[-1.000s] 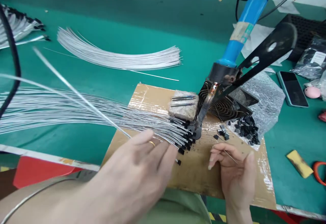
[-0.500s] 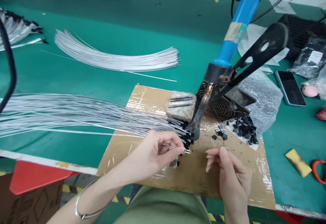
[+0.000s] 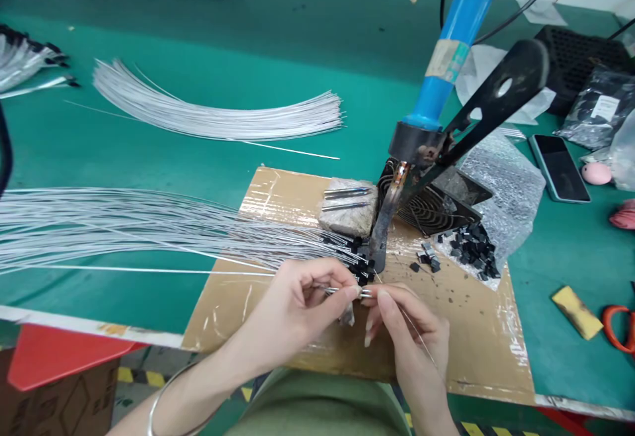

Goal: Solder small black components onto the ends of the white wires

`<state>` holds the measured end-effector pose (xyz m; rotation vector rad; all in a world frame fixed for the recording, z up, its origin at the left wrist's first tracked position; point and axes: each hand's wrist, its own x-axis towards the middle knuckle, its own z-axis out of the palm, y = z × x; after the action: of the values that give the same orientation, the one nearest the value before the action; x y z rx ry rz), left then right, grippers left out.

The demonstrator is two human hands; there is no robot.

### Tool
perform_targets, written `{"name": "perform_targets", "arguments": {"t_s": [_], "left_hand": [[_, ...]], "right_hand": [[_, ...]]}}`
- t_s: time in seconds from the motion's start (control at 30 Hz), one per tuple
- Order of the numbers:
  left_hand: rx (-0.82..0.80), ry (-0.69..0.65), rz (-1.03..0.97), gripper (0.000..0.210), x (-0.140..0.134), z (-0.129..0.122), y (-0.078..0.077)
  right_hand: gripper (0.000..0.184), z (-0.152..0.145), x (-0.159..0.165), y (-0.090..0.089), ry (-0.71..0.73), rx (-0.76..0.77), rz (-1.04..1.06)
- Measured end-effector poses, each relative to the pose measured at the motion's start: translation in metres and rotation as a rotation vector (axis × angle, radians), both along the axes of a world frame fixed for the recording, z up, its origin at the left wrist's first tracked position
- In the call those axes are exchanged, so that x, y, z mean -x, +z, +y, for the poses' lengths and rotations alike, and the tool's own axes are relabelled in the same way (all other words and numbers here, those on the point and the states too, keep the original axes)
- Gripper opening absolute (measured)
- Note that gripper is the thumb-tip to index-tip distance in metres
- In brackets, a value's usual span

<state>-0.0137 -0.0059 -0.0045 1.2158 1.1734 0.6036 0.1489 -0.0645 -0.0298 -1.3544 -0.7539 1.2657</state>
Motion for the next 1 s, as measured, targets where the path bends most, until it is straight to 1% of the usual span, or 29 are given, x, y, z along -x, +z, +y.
{"name": "perform_targets", "arguments": {"t_s": [0.17, 0.33, 0.57, 0.73, 1.0], "left_hand": [[-0.001, -0.013, -0.011, 0.027, -0.001, -0.001, -0.001], [0.027, 0.01, -0.03, 0.024, -0.004, -0.001, -0.003], [-0.002, 0.03, -0.057, 0.021, -0.007, -0.003, -0.002], [-0.026, 0.045, -0.082, 0.02, -0.006, -0.003, 0.0], [-0.022, 0.048, -0.095, 0.019, -0.006, -0.004, -0.002]], "right_hand": [[0.015, 0.0, 0.002, 0.0, -0.013, 0.015, 0.086], [0.016, -0.001, 0.001, -0.003, -0.005, 0.01, 0.122], [0.014, -0.002, -0.003, -0.011, 0.046, -0.086, 0.104], [0.017, -0.003, 0.001, -0.006, 0.002, 0.008, 0.171], [0.019, -0.002, 0.004, -0.002, -0.005, 0.061, 0.279]]}}
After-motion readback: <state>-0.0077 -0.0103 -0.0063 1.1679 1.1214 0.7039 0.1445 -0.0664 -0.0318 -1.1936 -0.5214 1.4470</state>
